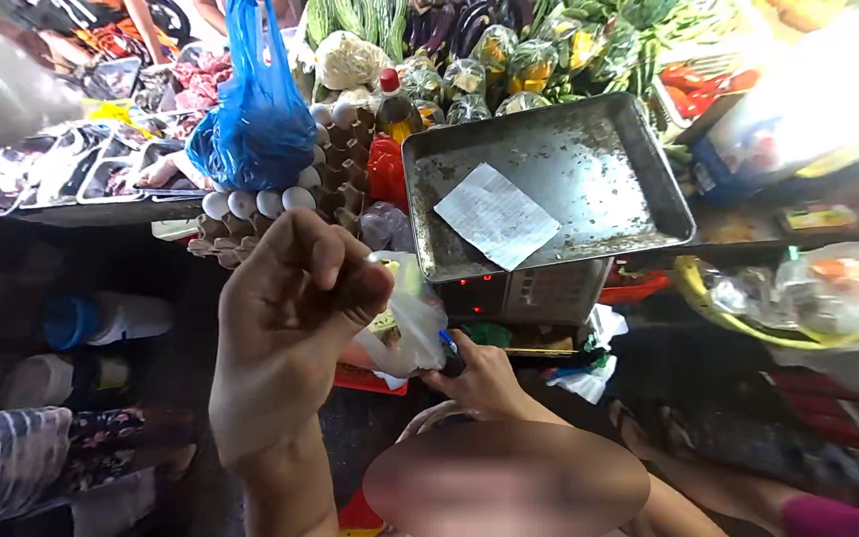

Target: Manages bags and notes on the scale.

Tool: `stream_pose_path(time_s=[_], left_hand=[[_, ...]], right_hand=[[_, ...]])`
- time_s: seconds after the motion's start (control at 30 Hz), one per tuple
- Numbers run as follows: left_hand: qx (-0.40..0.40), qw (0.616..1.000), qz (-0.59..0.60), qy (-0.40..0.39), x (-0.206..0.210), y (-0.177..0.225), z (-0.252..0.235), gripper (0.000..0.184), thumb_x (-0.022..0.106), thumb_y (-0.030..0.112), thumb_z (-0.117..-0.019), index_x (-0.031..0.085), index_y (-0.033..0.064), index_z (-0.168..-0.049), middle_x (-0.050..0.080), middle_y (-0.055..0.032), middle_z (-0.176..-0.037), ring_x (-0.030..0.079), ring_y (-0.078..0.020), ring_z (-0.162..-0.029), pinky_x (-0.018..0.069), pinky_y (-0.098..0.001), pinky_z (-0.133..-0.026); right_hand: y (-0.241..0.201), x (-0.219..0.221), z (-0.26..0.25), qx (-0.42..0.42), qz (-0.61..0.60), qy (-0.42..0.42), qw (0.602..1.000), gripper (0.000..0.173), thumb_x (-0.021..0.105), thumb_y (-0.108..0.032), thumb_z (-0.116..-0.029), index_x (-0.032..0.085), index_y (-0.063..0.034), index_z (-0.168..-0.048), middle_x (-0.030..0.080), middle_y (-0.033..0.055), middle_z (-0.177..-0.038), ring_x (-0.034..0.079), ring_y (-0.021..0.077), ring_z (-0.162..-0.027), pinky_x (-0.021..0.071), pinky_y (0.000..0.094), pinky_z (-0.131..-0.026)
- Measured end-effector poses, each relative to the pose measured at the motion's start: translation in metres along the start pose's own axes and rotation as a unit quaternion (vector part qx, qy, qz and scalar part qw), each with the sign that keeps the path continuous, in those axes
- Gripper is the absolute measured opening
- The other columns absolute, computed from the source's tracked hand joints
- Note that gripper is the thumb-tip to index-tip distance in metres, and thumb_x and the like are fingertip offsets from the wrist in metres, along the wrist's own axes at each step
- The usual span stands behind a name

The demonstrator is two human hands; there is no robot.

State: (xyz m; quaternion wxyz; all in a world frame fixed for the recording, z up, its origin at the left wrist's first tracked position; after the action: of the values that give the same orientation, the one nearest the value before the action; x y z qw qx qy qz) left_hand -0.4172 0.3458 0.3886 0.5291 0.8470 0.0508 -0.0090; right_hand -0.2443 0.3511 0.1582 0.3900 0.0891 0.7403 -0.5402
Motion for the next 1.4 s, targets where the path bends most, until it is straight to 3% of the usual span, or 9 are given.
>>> stream_pose_path(time_s=[0.23, 0.43, 0.6, 0.8, 0.9, 1.0, 1.23, 1.33, 1.4], left_hand=[[-0.073, 0.982, -0.173, 0.005, 0.001, -0.077, -0.01, 0.015, 0.066, 0.003, -0.0958, 0.054, 0.0117, -0.092, 0.06, 0.0019, -0.085, 0.058, -0.0053, -0.071, 0.0503, -0.019, -0.061], [-0.146, 0.953, -0.265, 0.02, -0.016, -0.113, -0.021, 0.01, 0.061, 0.014, -0.1022, 0.053, 0.0091, -0.106, 0.057, -0.0007, -0.088, 0.054, -0.0053, -0.069, 0.0468, -0.0199, -0.062], [-0.166, 0.928, -0.333, 0.004, -0.018, -0.131, -0.017, 0.019, 0.063, 0.023, -0.1028, 0.056, 0.0126, -0.116, 0.063, -0.0038, -0.09, 0.057, -0.0117, -0.064, 0.0488, -0.0285, -0.056], [-0.088, 0.936, -0.338, 0.05, 0.025, -0.101, -0.029, 0.024, 0.065, 0.034, -0.0996, 0.065, 0.0118, -0.108, 0.061, -0.0026, -0.076, 0.055, -0.0134, -0.057, 0.0483, -0.0325, -0.051], [-0.138, 0.93, -0.341, 0.02, 0.063, -0.115, -0.036, 0.033, 0.059, 0.036, -0.1024, 0.062, 0.0098, -0.122, 0.065, -0.0128, -0.104, 0.065, -0.0244, -0.078, 0.0557, -0.0436, -0.066], [-0.159, 0.892, -0.423, 0.003, 0.093, -0.153, -0.039, 0.057, 0.066, 0.048, -0.0958, 0.064, 0.0056, -0.133, 0.052, -0.026, -0.133, 0.058, -0.0404, -0.113, 0.0523, -0.0556, -0.089], [-0.169, 0.837, -0.521, 0.012, 0.101, -0.183, -0.033, 0.078, 0.069, 0.066, -0.0849, 0.064, 0.0063, -0.135, 0.054, -0.0283, -0.135, 0.057, -0.0447, -0.118, 0.0487, -0.0574, -0.094], [-0.164, 0.835, -0.525, 0.026, 0.101, -0.183, -0.033, 0.081, 0.068, 0.067, -0.0842, 0.063, 0.0063, -0.137, 0.055, -0.0286, -0.134, 0.058, -0.0446, -0.117, 0.0487, -0.0563, -0.095], [-0.154, 0.834, -0.529, 0.038, 0.1, -0.183, -0.033, 0.082, 0.068, 0.068, -0.0831, 0.064, 0.0057, -0.136, 0.056, -0.0282, -0.132, 0.06, -0.0442, -0.114, 0.0499, -0.0557, -0.093]], right_hand=[[0.02, 0.044, -0.013, 0.153, 0.067, -0.138, 0.976, 0.062, 0.06, -0.06, -0.0954, 0.068, -0.0044, -0.122, 0.074, 0.0191, -0.093, 0.073, 0.0401, -0.091, 0.0565, 0.0621, -0.078], [0.018, 0.014, -0.016, 0.193, 0.057, -0.238, 0.95, 0.078, 0.064, -0.072, -0.0866, 0.061, -0.0089, -0.134, 0.073, 0.0178, -0.102, 0.07, 0.0387, -0.099, 0.0546, 0.0618, -0.085], [0.01, -0.078, -0.015, 0.042, -0.051, 0.038, 0.997, 0.039, 0.064, -0.049, -0.098, 0.072, -0.0168, -0.117, 0.066, 0.0011, -0.072, 0.06, 0.014, -0.057, 0.0524, 0.04, -0.052], [-0.005, -0.192, -0.051, 0.021, -0.24, 0.177, 0.954, 0.021, 0.055, -0.02, -0.1045, 0.073, -0.0137, -0.114, 0.056, -0.0095, -0.065, 0.044, -0.0012, -0.048, 0.0396, 0.0159, -0.044], [-0.002, -0.208, -0.085, 0.064, -0.46, 0.125, 0.877, 0.06, 0.015, -0.039, -0.1114, 0.07, -0.0148, -0.116, 0.049, -0.009, -0.059, 0.039, 0.0, -0.043, 0.0371, 0.0153, -0.042], [0.012, -0.206, -0.119, 0.083, -0.478, 0.08, 0.871, 0.075, 0.0, -0.049, -0.1079, 0.069, -0.02, -0.104, 0.048, -0.0113, -0.058, 0.037, 0.0005, -0.045, 0.0334, 0.0163, -0.044], [0.038, -0.188, -0.16, 0.152, -0.558, 0.042, 0.815, 0.029, 0.054, -0.051, -0.1037, 0.06, -0.0221, -0.105, 0.055, -0.0101, -0.079, 0.044, -0.005, -0.051, 0.0394, 0.0082, -0.047], [0.048, -0.186, -0.176, 0.138, -0.598, 0.029, 0.789, 0.041, 0.047, -0.057, -0.1043, 0.057, -0.0225, -0.085, 0.055, -0.0077, -0.073, 0.054, 0.0016, -0.06, 0.0481, 0.0163, -0.056], [0.048, -0.189, -0.183, 0.145, -0.611, 0.038, 0.778, 0.041, 0.039, -0.049, -0.109, 0.057, -0.02, -0.088, 0.06, -0.0049, -0.076, 0.062, 0.0056, -0.068, 0.0549, 0.0206, -0.065]])
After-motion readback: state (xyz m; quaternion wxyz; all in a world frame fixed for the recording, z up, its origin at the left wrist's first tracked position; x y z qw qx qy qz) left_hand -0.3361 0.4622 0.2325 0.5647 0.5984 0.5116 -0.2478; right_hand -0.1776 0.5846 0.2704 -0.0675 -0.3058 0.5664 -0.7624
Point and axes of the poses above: each hand's wrist, its own z-axis away from the middle knuckle, its own x-axis out of the palm, y = z × x, the point moved 5 cm from there along -z, towards the middle knuckle
